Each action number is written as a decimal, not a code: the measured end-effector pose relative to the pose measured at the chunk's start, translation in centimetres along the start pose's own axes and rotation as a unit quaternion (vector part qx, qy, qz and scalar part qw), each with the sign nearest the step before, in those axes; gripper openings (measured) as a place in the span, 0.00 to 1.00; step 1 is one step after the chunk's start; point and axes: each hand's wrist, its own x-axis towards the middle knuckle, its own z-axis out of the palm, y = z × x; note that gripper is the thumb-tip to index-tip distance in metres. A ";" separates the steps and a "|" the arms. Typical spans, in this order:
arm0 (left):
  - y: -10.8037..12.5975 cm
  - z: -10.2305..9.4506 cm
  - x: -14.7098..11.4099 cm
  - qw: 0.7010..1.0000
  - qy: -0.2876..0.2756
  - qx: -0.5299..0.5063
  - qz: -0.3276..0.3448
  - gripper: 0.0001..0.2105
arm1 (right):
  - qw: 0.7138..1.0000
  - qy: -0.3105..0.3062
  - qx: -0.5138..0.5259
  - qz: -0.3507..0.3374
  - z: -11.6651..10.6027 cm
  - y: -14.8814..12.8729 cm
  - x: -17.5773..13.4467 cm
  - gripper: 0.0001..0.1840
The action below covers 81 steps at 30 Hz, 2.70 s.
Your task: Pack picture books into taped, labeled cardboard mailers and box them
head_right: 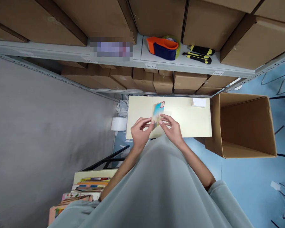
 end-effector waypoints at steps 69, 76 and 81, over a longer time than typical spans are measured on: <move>-1.3 -1.9 3.8 0.982 -0.116 -0.058 -0.137 0.30 | 0.981 -0.070 0.096 0.150 -3.9 -0.4 3.3 0.35; -1.2 -2.4 3.5 0.987 -0.127 -0.028 -0.095 0.33 | 0.985 -0.085 0.067 0.131 -4.3 -0.1 3.3 0.34; -1.6 -3.0 3.4 0.988 -0.125 -0.018 -0.085 0.27 | 0.985 -0.098 0.056 0.130 -4.2 0.5 3.2 0.26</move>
